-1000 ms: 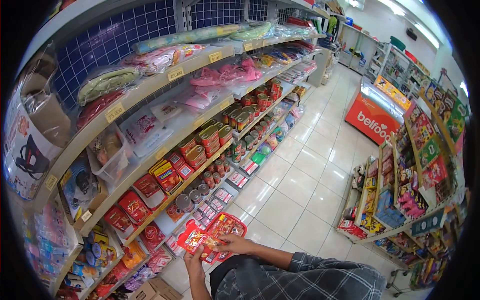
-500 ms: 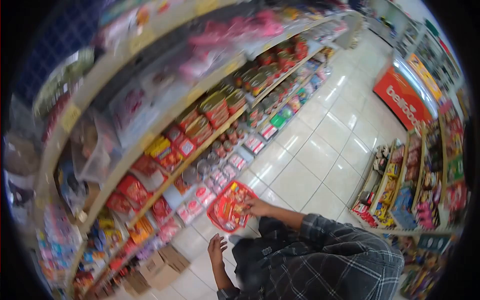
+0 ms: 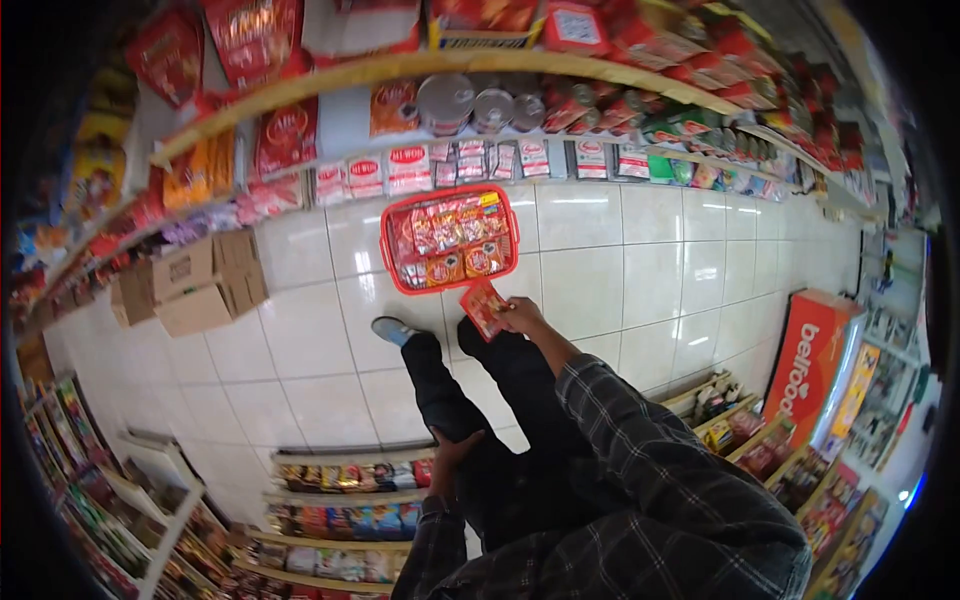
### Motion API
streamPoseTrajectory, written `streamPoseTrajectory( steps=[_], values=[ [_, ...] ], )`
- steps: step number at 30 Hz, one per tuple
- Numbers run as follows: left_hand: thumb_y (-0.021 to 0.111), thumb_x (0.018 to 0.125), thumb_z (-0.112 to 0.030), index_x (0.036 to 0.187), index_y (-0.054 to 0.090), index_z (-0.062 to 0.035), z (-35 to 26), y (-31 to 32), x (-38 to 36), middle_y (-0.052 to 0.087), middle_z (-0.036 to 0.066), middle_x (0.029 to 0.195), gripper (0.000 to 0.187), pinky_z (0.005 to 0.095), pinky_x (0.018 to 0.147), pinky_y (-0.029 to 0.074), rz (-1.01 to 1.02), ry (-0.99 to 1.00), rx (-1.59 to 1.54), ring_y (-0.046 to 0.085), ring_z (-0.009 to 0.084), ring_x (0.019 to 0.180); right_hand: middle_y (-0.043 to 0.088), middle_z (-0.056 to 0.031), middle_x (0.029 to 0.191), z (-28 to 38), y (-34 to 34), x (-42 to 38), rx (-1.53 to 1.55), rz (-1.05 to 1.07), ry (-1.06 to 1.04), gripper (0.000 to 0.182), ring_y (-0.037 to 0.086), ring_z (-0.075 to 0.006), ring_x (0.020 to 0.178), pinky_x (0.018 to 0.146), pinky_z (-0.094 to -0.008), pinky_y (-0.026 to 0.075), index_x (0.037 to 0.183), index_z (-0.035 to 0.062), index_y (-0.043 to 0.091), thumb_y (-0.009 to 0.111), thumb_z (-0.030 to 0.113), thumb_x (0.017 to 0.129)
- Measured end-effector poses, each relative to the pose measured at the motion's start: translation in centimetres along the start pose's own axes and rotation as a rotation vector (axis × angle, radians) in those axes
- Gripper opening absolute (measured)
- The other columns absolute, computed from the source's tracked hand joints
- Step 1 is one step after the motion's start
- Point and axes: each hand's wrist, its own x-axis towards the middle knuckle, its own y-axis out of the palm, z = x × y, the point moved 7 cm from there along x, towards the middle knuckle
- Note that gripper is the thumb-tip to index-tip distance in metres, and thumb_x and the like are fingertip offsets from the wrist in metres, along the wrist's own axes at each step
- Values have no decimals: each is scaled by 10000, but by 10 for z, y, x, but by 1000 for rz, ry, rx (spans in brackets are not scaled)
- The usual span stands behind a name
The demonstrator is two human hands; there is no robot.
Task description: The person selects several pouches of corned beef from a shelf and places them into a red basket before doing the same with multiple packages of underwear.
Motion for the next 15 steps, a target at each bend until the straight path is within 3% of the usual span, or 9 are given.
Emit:
streamPoseTrajectory(
  steps=[1,3,4,7,9,11,15],
  values=[
    [821,474,-636,1404,-220,-6,8,6,5,308,366,1375,1532,437,1056,327,-18,-46,40,365,433,1282,595,-57,660,5,12,5,173,29,50,213,572,-120,542,469,-260,483,851,21,618,733,186,780],
    [828,448,-636,1417,-193,-21,0,8,-3,315,359,1373,1535,451,1035,355,-50,-126,101,401,441,1253,576,-47,668,9,28,31,226,9,78,196,543,-109,544,465,-252,463,833,31,594,727,169,791],
    [832,431,-635,1426,-171,-34,-8,7,-12,323,353,1370,1536,460,1018,377,-64,-165,121,429,446,1231,598,-52,714,-5,39,57,328,48,98,212,564,-118,584,499,-265,471,899,44,613,725,188,791],
    [824,444,-632,1441,-128,-54,4,22,1,364,331,1346,1495,466,985,410,-157,-234,197,468,434,1195,628,-37,784,12,51,90,233,-20,83,268,604,-142,667,585,-280,486,997,58,627,705,220,798],
    [818,452,-631,1448,-101,-64,2,28,4,372,321,1338,1469,466,964,427,-149,-289,222,483,428,1179,604,-44,684,31,61,108,354,-26,9,148,565,-113,583,482,-269,439,876,48,620,664,174,813],
    [814,460,-630,1452,-81,-68,2,32,2,370,315,1338,1449,466,952,436,-145,-322,234,490,427,1169,614,-40,708,28,74,148,452,64,-41,138,539,-100,572,483,-268,416,867,47,610,661,166,818],
    [810,469,-633,1454,-57,-64,7,37,6,345,317,1350,1430,467,954,433,-122,-327,186,484,440,1166,631,-12,890,58,85,163,551,119,-114,240,602,-113,732,598,-267,469,1041,93,608,651,215,838]
  ],
)
